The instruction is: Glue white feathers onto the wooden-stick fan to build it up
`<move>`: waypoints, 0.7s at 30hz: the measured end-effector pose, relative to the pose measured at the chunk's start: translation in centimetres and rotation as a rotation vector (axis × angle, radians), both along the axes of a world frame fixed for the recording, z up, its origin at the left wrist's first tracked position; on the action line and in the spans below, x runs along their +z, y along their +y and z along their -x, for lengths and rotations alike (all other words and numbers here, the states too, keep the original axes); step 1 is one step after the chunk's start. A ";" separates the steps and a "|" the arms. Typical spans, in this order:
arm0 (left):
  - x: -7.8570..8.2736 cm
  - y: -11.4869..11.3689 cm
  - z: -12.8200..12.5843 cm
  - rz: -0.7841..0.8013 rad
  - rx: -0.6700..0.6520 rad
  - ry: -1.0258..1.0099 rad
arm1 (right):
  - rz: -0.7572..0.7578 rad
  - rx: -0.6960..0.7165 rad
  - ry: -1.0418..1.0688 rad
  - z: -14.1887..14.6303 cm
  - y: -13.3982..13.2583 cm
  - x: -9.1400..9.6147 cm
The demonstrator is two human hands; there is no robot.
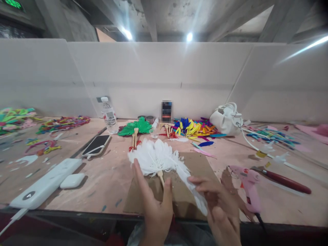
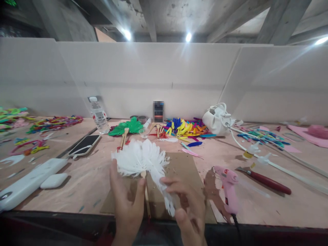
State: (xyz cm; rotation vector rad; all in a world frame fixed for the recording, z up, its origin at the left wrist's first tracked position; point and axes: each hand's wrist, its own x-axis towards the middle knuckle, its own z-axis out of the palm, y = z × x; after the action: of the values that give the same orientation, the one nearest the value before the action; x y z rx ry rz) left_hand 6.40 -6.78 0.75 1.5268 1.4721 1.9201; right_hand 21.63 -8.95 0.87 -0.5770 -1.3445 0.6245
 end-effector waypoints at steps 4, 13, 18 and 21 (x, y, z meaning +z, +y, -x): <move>0.2 -0.2 0.9 -0.019 -0.150 -0.120 | -0.032 0.121 -0.092 0.1 -0.8 -1.0; 0.6 -0.2 1.2 0.266 -0.454 -0.369 | 0.053 0.091 -0.253 -0.4 -0.8 -0.4; 1.2 -0.4 1.3 0.294 -0.689 -0.225 | 0.156 -0.171 -0.175 0.4 0.6 1.3; 1.2 -0.4 1.5 0.289 -0.796 -0.168 | 0.195 -0.073 -0.195 0.7 1.1 1.7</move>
State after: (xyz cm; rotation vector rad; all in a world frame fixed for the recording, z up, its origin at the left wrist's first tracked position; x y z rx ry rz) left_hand 4.90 -7.13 1.90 1.4585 0.8239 1.2616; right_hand 20.96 -7.82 2.57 -0.8589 -1.4464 0.6566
